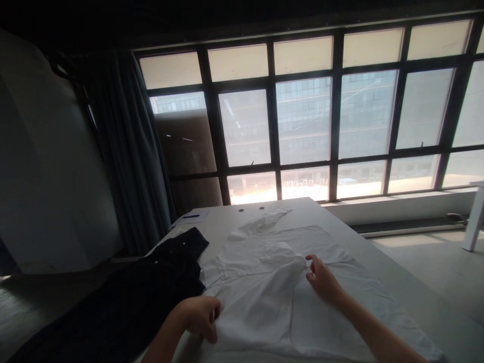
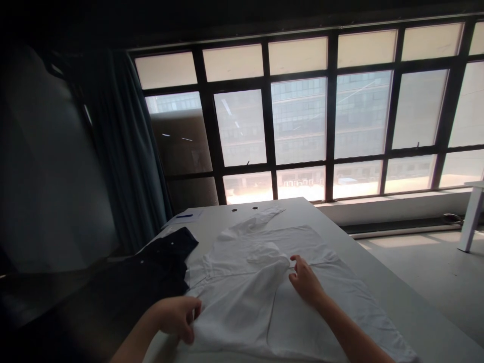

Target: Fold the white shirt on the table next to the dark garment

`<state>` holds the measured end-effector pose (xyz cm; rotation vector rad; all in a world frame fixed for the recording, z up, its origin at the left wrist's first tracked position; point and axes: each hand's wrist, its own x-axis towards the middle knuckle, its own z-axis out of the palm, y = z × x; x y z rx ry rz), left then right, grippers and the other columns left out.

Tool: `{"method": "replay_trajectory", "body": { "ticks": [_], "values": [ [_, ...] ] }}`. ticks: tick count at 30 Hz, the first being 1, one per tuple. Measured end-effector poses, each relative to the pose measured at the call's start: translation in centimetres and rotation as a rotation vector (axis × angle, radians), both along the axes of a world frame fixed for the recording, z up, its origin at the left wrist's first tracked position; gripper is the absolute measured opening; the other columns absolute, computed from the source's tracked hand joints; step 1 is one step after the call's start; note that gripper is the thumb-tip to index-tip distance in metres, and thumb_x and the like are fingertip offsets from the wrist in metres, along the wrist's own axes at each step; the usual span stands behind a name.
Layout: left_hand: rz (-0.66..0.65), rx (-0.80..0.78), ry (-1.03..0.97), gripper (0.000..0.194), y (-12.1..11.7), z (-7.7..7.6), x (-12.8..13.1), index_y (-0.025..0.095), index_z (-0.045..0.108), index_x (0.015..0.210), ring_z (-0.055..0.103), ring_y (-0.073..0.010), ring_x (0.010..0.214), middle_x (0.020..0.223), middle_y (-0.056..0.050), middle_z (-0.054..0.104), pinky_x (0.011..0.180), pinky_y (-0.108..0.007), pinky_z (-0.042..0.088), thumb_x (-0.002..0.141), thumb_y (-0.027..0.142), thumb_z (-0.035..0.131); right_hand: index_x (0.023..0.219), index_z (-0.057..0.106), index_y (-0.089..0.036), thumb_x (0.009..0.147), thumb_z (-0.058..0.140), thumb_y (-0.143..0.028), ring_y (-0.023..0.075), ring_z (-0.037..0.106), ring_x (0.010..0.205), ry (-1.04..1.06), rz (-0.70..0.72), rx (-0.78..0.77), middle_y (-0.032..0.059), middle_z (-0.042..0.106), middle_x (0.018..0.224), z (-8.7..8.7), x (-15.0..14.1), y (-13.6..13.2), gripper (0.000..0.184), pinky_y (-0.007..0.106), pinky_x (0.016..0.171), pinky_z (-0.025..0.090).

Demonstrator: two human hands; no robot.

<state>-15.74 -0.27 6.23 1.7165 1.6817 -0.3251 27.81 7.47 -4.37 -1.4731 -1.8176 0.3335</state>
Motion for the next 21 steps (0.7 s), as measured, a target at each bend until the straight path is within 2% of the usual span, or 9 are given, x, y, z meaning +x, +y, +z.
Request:
{"method": "replay_trajectory", "body": {
  "ticks": [2,4,7,9,13,15,17,19,21],
  "values": [
    [0.051,0.006,0.037,0.053,-0.3,0.2,-0.2,0.024,0.061,0.084,0.067,-0.0227,0.068,0.074,0.005,0.068,0.057,-0.028,0.047,0.039,0.035,0.088,0.125,0.052,-0.018,0.072,0.049,-0.018,0.0242,0.058,0.111,-0.013,0.102,0.081,0.0107,0.06,0.113,0.2,-0.5,-0.5,0.053,0.04,0.104,0.045],
    [0.081,0.08,0.091,0.047,-0.8,0.8,-0.6,0.024,0.059,0.083,0.069,-0.0257,0.073,0.076,0.002,0.069,0.06,-0.029,0.048,0.045,0.031,0.085,0.14,0.046,-0.02,0.075,0.053,-0.02,0.0263,0.046,0.131,-0.027,0.214,0.143,0.0129,0.049,0.137,0.7,-1.1,-1.1,0.066,0.043,0.113,0.038],
    [0.059,0.315,0.166,0.04,-1.9,2.4,-0.3,0.023,0.06,0.086,0.067,-0.0287,0.092,0.094,-0.002,0.069,0.074,-0.032,0.047,0.055,0.031,0.083,0.159,0.02,-0.026,0.083,0.057,-0.031,0.0277,0.033,0.144,0.007,0.237,0.133,0.0127,0.032,0.154,1.7,-1.8,-1.8,0.084,0.047,0.117,0.035],
    [-0.019,0.471,0.127,0.03,-2.8,3.8,1.3,0.023,0.061,0.089,0.065,-0.0251,0.092,0.096,-0.002,0.068,0.077,-0.031,0.045,0.067,0.034,0.077,0.161,0.015,-0.029,0.088,0.056,-0.036,0.027,0.034,0.144,0.013,0.247,0.091,0.0117,0.029,0.158,2.3,-1.9,-2.1,0.085,0.046,0.116,0.036],
    [-0.27,0.698,-0.188,0.01,-4.5,5.1,7.8,0.025,0.062,0.096,0.062,-0.0174,0.094,0.099,0.0,0.069,0.085,-0.026,0.043,0.089,0.031,0.059,0.155,0.038,-0.031,0.089,0.056,-0.037,0.0256,0.039,0.143,-0.132,0.28,-0.041,0.009,0.035,0.158,2.8,-1.9,-2.2,0.069,0.04,0.118,0.034],
    [-0.38,0.702,-0.266,0.011,-5.1,3.9,11.0,0.028,0.065,0.1,0.061,-0.0174,0.103,0.106,0.001,0.07,0.097,-0.027,0.042,0.092,0.032,0.06,0.151,0.046,-0.024,0.086,0.058,-0.034,0.0271,0.042,0.142,-0.182,0.225,-0.109,0.0122,0.043,0.153,3.0,-1.9,-2.3,0.067,0.04,0.117,0.034],
    [-0.519,0.665,-0.282,0.022,-5.3,1.4,13.2,0.033,0.066,0.113,0.058,-0.0218,0.119,0.125,0.0,0.067,0.11,-0.034,0.036,0.091,0.038,0.065,0.143,0.055,-0.018,0.084,0.058,-0.032,0.0287,0.05,0.135,-0.206,0.211,-0.15,0.0146,0.054,0.144,3.5,-1.8,-2.6,0.061,0.039,0.113,0.037],
    [-0.659,0.634,-0.312,0.047,-5.2,-1.6,14.1,0.039,0.057,0.134,0.043,-0.0294,0.14,0.152,-0.002,0.05,0.12,-0.043,0.028,0.089,0.048,0.069,0.126,0.068,-0.019,0.084,0.058,-0.033,0.0285,0.061,0.119,-0.221,0.26,-0.179,0.0133,0.067,0.126,4.4,-1.4,-2.9,0.045,0.036,0.105,0.043],
    [-0.735,0.614,-0.322,0.059,-5.0,-4.3,14.2,0.043,0.043,0.148,0.027,-0.0341,0.15,0.164,-0.002,0.03,0.124,-0.052,0.02,0.093,0.055,0.061,0.1,0.076,-0.021,0.085,0.058,-0.036,0.0254,0.068,0.093,-0.239,0.314,-0.219,0.0098,0.075,0.098,5.4,-0.7,-3.3,0.028,0.032,0.09,0.048]
  ]
}}
